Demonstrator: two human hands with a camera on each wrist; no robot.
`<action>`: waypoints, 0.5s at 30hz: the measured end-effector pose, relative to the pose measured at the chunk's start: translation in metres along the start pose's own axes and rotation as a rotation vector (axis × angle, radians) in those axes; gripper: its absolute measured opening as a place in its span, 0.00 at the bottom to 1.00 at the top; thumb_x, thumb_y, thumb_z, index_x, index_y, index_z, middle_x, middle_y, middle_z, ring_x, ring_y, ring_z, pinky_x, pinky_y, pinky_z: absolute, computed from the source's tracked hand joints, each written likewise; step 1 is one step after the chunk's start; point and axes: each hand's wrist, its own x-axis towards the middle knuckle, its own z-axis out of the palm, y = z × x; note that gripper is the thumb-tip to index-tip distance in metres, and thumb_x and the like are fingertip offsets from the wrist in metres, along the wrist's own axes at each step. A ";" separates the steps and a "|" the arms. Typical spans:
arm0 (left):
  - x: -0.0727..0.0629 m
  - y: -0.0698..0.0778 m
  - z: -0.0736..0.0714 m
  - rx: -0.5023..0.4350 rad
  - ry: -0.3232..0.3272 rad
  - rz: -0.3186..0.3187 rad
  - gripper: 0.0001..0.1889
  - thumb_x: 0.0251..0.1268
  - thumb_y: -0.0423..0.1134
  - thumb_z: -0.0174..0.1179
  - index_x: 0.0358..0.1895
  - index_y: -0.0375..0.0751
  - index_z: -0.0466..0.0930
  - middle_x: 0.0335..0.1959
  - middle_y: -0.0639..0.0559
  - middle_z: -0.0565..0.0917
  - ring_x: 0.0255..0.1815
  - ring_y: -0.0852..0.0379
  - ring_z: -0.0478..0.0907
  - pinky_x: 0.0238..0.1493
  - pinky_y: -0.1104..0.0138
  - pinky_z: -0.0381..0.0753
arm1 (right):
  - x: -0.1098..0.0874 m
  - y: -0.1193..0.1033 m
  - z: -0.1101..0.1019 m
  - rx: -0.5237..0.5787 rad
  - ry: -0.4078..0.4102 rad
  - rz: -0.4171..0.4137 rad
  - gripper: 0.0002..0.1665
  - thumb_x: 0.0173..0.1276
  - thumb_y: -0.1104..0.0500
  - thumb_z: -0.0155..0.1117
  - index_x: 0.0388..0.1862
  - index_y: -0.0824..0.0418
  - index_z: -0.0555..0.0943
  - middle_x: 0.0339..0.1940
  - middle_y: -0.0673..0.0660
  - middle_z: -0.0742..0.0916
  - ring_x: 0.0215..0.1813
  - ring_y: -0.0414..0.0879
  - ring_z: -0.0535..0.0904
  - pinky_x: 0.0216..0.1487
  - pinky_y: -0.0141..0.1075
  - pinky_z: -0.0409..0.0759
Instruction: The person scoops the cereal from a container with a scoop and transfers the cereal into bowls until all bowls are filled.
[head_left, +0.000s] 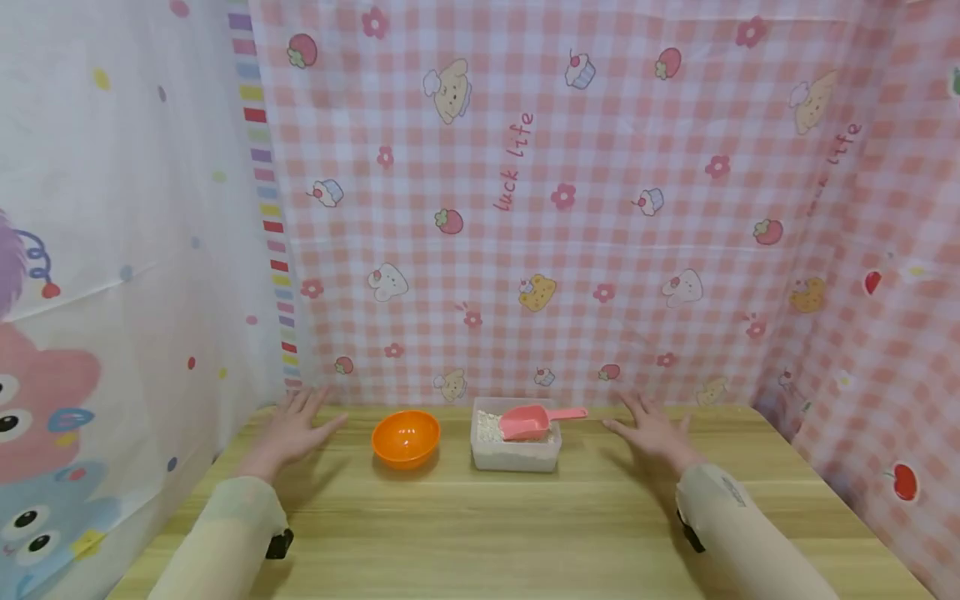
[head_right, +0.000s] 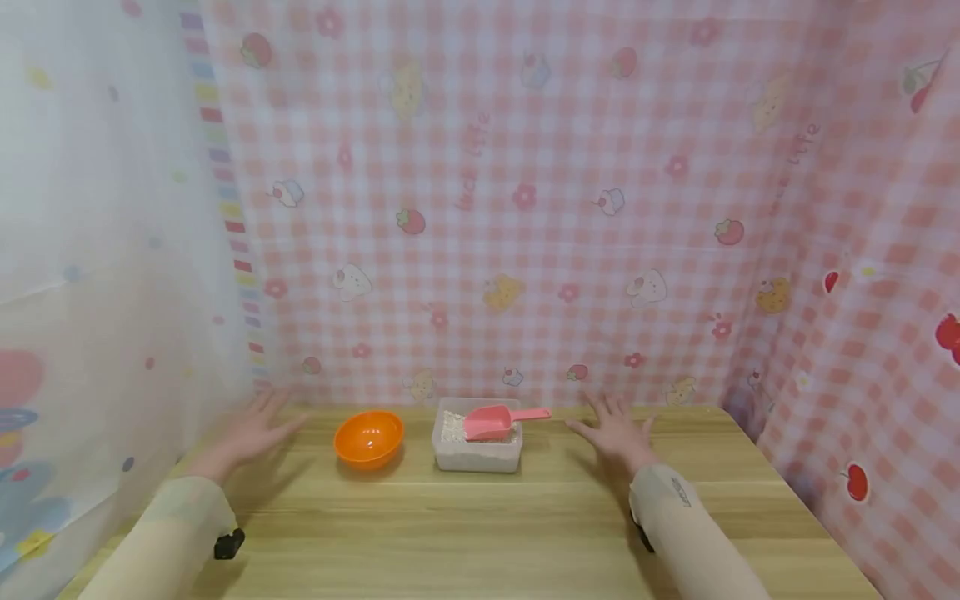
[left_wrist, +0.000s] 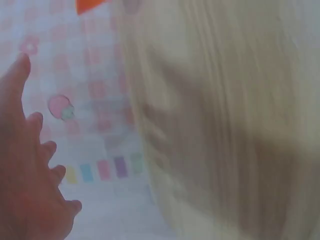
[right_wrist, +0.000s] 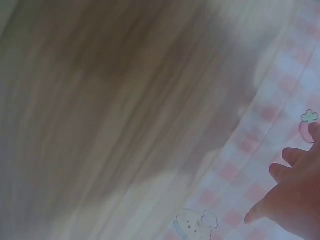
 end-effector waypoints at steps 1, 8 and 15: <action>0.002 0.005 0.000 -0.012 0.011 0.014 0.47 0.66 0.72 0.38 0.78 0.42 0.46 0.76 0.30 0.45 0.73 0.25 0.40 0.64 0.29 0.39 | 0.000 0.000 0.001 0.015 0.004 0.006 0.51 0.69 0.26 0.40 0.79 0.58 0.51 0.76 0.71 0.53 0.73 0.74 0.45 0.55 0.78 0.22; 0.018 0.048 0.000 -0.141 0.081 0.103 0.46 0.65 0.71 0.44 0.78 0.46 0.46 0.77 0.35 0.46 0.74 0.29 0.46 0.66 0.33 0.48 | -0.001 -0.016 0.000 0.300 -0.021 -0.005 0.49 0.74 0.32 0.40 0.79 0.61 0.45 0.77 0.71 0.50 0.75 0.71 0.44 0.66 0.71 0.34; 0.024 0.090 0.007 -0.376 0.072 0.116 0.45 0.66 0.63 0.54 0.78 0.44 0.47 0.78 0.38 0.46 0.75 0.32 0.45 0.67 0.34 0.49 | 0.014 -0.039 0.013 0.714 0.019 0.043 0.42 0.79 0.44 0.40 0.76 0.72 0.45 0.76 0.73 0.52 0.76 0.66 0.45 0.73 0.58 0.46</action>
